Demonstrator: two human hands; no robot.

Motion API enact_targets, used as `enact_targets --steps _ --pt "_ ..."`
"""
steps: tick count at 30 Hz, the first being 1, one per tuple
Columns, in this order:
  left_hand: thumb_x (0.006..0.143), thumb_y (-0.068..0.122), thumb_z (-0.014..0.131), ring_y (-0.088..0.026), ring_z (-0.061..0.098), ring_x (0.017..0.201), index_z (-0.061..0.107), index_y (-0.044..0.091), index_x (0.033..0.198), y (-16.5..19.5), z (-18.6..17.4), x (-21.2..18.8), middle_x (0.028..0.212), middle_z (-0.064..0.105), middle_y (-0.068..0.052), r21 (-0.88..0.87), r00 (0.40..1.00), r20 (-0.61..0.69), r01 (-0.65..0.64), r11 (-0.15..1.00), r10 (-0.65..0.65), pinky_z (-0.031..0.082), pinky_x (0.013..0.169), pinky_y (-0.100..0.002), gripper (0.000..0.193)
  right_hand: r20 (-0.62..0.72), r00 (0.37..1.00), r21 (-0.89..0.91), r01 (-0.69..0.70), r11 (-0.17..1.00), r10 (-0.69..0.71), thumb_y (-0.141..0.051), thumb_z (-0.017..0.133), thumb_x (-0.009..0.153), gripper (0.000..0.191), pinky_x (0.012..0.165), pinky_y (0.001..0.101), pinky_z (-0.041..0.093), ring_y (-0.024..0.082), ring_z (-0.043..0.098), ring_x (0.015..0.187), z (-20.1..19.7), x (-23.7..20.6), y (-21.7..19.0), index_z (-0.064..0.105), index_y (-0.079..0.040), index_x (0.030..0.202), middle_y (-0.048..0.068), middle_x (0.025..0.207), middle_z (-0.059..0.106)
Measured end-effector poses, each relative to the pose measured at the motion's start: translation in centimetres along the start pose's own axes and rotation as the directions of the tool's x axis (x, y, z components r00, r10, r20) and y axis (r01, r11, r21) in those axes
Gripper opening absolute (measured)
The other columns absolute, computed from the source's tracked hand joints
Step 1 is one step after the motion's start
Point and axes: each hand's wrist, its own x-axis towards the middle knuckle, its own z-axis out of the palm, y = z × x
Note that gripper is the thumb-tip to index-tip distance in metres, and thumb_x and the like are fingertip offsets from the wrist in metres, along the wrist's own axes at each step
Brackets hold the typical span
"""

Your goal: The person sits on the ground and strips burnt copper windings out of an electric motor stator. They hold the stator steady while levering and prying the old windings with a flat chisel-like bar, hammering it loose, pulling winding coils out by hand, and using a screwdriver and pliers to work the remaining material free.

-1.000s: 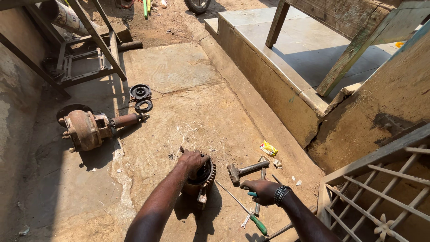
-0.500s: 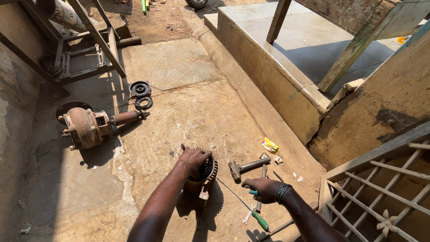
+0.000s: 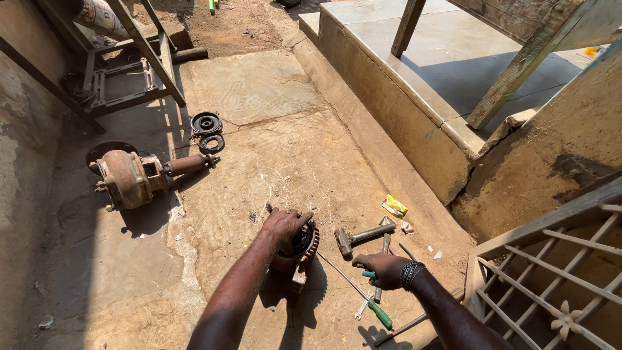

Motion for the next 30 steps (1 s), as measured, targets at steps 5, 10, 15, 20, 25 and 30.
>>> enact_targets --steps 5,10,15,20,25,30 --pt "0.060 0.046 0.101 -0.033 0.067 0.110 0.011 0.033 0.164 0.0 0.1 0.2 0.135 0.059 -0.018 -0.027 1.000 -0.019 0.000 1.000 0.000 0.053 0.098 -0.052 0.138 -0.010 1.000 0.012 0.027 1.000 -0.027 -0.018 0.067 0.095 0.058 0.105 0.0442 0.051 0.026 0.062 0.123 0.0 -0.1 -0.1 0.042 -0.021 0.147 0.009 0.132 0.063" --pt "0.067 0.038 0.098 -0.032 0.071 0.104 0.008 0.034 0.166 -0.1 0.3 0.7 0.134 0.059 -0.019 0.024 0.996 -0.085 -0.006 1.000 0.008 0.056 0.093 -0.051 0.133 -0.093 0.991 0.029 0.097 0.995 -0.094 -0.014 0.070 0.091 0.059 0.105 0.0432 0.052 0.028 0.062 0.121 0.7 -0.3 0.2 0.045 -0.019 0.144 0.009 0.129 0.064" --pt "0.072 0.029 0.096 -0.031 0.072 0.099 0.004 0.034 0.164 0.1 0.3 0.3 0.138 0.056 -0.021 0.042 0.999 -0.047 -0.007 0.999 0.009 0.057 0.088 -0.049 0.130 -0.100 0.990 0.019 0.100 0.995 -0.097 -0.016 0.069 0.094 0.055 0.102 0.0439 0.053 0.028 0.064 0.118 0.8 -0.6 0.0 0.045 -0.018 0.144 0.010 0.126 0.065" --pt "0.074 0.029 0.094 -0.033 0.071 0.100 0.009 0.032 0.163 0.1 0.3 0.2 0.130 0.060 -0.020 -0.011 0.998 -0.053 -0.017 1.000 0.017 0.056 0.092 -0.053 0.123 -0.048 0.999 0.023 0.008 1.000 -0.007 -0.017 0.067 0.095 0.058 0.100 0.0433 0.054 0.027 0.065 0.116 0.2 -0.9 -0.7 0.043 -0.022 0.147 0.011 0.124 0.066" --pt "0.099 0.011 0.068 -0.032 0.075 0.086 0.036 0.021 0.147 -0.4 1.4 0.9 0.127 0.061 -0.023 0.029 0.975 -0.215 -0.045 0.999 0.050 0.059 0.081 -0.056 0.059 -0.078 0.996 0.022 0.054 0.998 -0.052 -0.019 0.068 0.094 0.057 0.099 0.0432 0.055 0.026 0.065 0.116 0.5 -0.9 -0.6 0.044 -0.023 0.145 0.010 0.124 0.066" --pt "0.099 0.017 0.067 -0.033 0.074 0.088 0.040 0.021 0.138 -0.6 1.8 1.4 0.121 0.062 -0.020 0.005 0.984 -0.175 -0.042 0.999 0.042 0.060 0.079 -0.053 0.047 -0.063 0.997 0.013 0.050 0.999 -0.049 -0.019 0.068 0.094 0.057 0.102 0.0428 0.054 0.026 0.065 0.118 1.2 -0.5 0.1 0.043 -0.023 0.145 0.009 0.125 0.066"
